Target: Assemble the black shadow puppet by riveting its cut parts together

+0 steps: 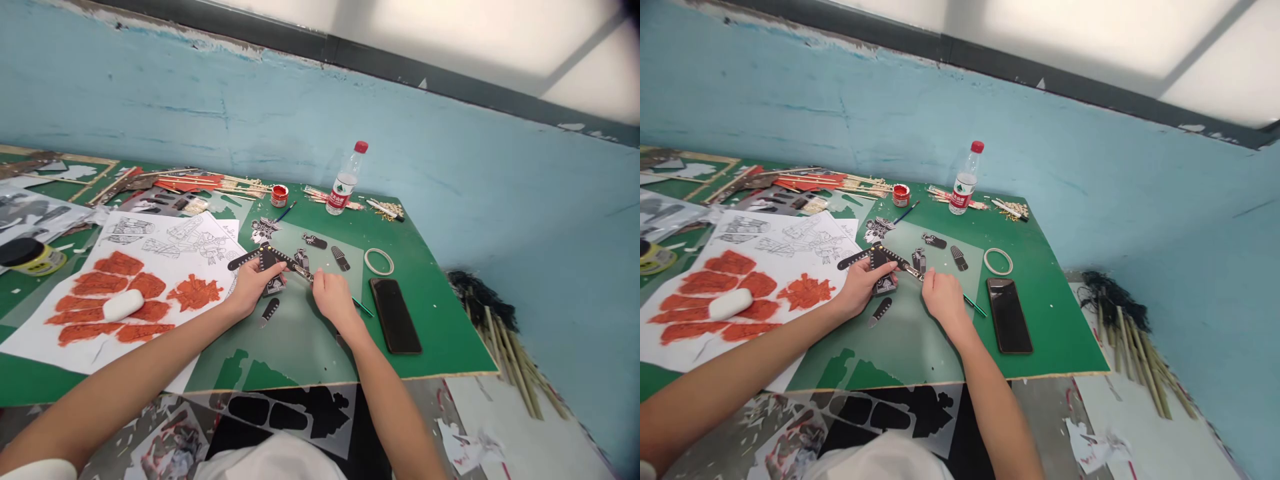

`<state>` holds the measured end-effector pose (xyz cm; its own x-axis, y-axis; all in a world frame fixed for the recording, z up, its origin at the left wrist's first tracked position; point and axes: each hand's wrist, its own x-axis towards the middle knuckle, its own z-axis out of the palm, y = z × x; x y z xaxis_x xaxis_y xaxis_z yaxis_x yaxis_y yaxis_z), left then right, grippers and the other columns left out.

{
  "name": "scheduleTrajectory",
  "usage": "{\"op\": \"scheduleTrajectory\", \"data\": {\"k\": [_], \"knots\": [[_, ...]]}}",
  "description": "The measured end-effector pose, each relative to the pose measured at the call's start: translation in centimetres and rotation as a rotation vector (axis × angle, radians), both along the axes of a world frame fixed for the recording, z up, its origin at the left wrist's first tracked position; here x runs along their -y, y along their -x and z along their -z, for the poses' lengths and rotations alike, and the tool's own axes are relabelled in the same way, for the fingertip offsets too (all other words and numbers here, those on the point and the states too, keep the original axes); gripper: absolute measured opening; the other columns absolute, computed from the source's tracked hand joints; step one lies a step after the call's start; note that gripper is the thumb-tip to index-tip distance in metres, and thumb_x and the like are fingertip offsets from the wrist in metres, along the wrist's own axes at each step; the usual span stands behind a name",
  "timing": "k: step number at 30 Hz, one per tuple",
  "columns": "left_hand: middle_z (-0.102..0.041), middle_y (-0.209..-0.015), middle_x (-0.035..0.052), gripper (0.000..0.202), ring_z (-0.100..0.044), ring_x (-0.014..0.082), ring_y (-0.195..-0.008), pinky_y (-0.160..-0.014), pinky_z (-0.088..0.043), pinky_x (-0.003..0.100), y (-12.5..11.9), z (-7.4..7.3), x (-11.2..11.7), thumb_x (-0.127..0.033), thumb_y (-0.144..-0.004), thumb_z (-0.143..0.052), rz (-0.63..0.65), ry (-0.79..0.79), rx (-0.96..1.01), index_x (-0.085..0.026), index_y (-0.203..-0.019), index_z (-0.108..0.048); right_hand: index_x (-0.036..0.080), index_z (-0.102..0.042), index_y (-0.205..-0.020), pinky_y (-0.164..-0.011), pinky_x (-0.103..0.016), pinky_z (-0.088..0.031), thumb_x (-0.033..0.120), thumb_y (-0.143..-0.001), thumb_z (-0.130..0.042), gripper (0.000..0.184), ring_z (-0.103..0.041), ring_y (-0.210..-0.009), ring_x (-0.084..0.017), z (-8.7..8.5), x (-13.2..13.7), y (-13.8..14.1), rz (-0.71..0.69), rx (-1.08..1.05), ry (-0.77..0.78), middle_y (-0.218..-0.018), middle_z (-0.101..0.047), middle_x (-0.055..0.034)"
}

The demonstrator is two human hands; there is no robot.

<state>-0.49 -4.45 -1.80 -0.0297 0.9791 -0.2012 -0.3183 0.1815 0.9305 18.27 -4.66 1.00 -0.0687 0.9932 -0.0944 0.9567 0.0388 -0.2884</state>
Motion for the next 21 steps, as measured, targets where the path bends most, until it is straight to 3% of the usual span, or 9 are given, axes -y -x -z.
{"op": "scheduleTrajectory", "data": {"k": [21], "knots": [[-0.072,-0.065,0.0035,0.032,-0.066,0.0148,-0.059,-0.058,-0.055,0.025,0.08,0.37,-0.04,-0.041,-0.073,-0.089,-0.001,-0.034,-0.005,-0.014,-0.08,-0.073,0.011,-0.079,-0.079,-0.065,-0.034,-0.029,0.028,-0.11,-0.029,0.061,-0.066,-0.069,-0.023,0.38,0.1,0.19,0.006,0.081,-0.033,-0.079,-0.077,-0.0178]]}}
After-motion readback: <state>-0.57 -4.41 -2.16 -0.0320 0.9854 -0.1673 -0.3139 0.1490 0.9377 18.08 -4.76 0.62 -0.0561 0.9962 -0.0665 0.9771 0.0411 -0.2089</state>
